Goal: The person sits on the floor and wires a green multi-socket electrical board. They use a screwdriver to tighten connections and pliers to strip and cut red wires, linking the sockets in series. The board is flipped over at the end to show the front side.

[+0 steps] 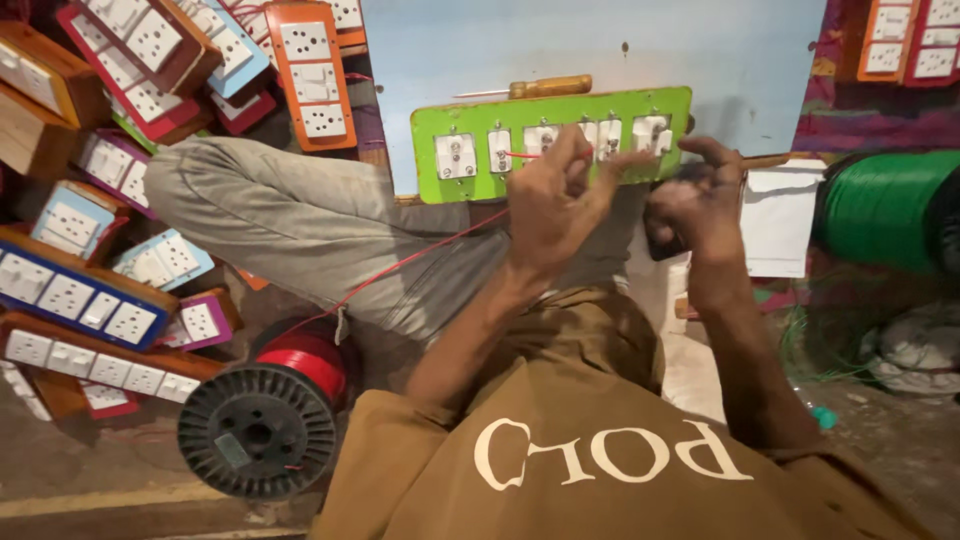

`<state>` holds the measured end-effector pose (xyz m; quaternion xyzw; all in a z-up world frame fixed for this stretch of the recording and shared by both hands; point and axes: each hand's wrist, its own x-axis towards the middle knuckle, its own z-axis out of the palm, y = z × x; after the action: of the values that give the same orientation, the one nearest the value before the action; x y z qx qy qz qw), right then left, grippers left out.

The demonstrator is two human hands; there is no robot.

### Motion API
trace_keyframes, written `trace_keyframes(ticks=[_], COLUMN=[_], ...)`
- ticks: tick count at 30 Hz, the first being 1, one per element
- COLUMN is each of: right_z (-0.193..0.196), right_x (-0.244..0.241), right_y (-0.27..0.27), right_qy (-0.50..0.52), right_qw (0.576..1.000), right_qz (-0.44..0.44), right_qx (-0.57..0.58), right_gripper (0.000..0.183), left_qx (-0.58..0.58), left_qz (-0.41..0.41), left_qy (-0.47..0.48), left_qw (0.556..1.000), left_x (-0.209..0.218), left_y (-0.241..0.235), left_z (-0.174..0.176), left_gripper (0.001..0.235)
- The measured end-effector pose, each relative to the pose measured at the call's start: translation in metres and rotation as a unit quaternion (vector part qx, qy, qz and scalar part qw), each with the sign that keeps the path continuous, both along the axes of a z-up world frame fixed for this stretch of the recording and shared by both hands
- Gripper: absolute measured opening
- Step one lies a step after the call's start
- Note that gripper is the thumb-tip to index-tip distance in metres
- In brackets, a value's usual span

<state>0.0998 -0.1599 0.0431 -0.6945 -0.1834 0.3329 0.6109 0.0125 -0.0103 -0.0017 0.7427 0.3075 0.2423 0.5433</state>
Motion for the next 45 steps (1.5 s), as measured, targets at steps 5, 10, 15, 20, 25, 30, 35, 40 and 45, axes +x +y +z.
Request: trace_keyframes(ticks=[5, 10, 15, 20, 25, 30, 35, 40, 45], right_z=[0.003, 0.02, 0.024, 0.036, 0.025, 0.016, 0.01, -0.002, -0.002], right_x=[0.021, 0.061, 0.066, 0.08, 0.091, 0.088, 0.05, -0.004, -0.019], right_y=[0.017, 0.084, 0.121, 0.114, 0.109, 0.098, 0.083, 0.081, 0.087], right_qy=[-0.229, -0.607, -0.526, -0.42, -0.395, -0.376, -0.267, -0.294, -0.328], right_qw=[0.972, 0.79, 0.792, 0.837, 0.833, 0.875, 0.929, 0.911, 0.907], right_qz=[-0.054, 0.08, 0.299, 0.345, 0.353, 0.295, 0.096, 0.031, 0.043], right_qx=[-0.012, -0.042, -0.086, -0.054, -0.157, 0.074, 0.239, 0.289, 0.262], right_gripper=[0.051, 0.056, 0.024, 0.028, 0.029, 0.025, 0.02, 0.019, 0.02], left_qx=[-0.02, 0.16, 0.274, 0.257, 0.253, 0.232, 0.242, 0.228, 0.23], left_qz=[0.007, 0.038, -0.041, -0.029, -0.035, -0.041, -0.033, -0.006, 0.002], left_qy=[-0.19, -0.162, -0.065, -0.085, -0.099, -0.088, -0.086, -0.084, -0.104], left_qw=[0.982, 0.973, 0.959, 0.962, 0.962, 0.968, 0.966, 0.97, 0.968], left_x=[-0.026, -0.065, -0.069, -0.069, -0.069, -0.072, -0.07, -0.064, -0.066], left_y=[0.004, 0.036, 0.06, 0.059, 0.061, 0.062, 0.064, 0.058, 0.057], left_z=[0.022, 0.032, 0.02, 0.013, 0.014, 0.022, 0.024, 0.023, 0.018], left_gripper=[0.045, 0.036, 0.03, 0.032, 0.035, 0.033, 0.033, 0.031, 0.029])
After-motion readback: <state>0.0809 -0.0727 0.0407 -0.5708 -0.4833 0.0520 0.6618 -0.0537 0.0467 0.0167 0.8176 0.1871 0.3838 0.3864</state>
